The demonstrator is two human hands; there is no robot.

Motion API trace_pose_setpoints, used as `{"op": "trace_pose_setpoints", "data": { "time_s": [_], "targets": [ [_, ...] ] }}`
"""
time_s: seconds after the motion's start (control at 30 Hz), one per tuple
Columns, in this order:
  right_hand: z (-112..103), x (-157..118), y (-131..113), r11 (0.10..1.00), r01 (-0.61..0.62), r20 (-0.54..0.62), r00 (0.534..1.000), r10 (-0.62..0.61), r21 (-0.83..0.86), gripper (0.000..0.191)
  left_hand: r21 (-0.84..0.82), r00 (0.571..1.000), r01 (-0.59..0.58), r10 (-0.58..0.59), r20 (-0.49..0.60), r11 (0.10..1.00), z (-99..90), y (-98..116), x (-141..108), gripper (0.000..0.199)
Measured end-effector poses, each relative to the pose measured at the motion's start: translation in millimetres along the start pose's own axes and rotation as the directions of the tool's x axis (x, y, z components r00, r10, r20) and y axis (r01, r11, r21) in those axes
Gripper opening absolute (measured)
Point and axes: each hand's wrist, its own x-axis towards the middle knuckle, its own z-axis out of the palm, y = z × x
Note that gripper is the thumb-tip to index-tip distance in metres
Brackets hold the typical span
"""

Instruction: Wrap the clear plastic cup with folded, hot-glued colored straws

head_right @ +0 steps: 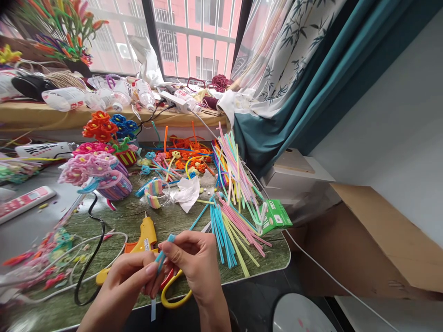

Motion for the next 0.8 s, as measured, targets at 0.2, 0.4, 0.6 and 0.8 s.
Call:
{"op": "trace_pose_setpoints", "data": {
  "time_s": [0.2, 0.4, 0.6, 0.8],
  "targets": [
    [0, -1, 1, 1.000, -0.005, 0.034, 0.999, 0.005, -0.004, 0.026, -0.023, 1.000, -0.005, 0.006, 0.018, 1.000, -2.2, 0, -1, 0.044],
    [2, -2, 2, 1.000, 0.010, 0.026, 1.000, -0.011, 0.013, 0.023, -0.029, 1.000, -0.008, 0.009, 0.026, 1.000, -2.7, 0, 0, 0.044],
    [5, 0, 4, 0.996, 0.093, -0.109, 0.990, -0.092, 0.004, 0.022, 0.181, 0.996, -0.085, 0.086, 0.004, 0.980, -8.8, 0, 2, 0.035],
    [11, 1, 9, 0.990, 0.137, -0.290, 0.948, -0.129, 0.010, 0.023, 0.779, 0.772, -0.412, 0.636, 0.022, 0.473, -13.2, -3, 4, 0.021]
  ]
}}
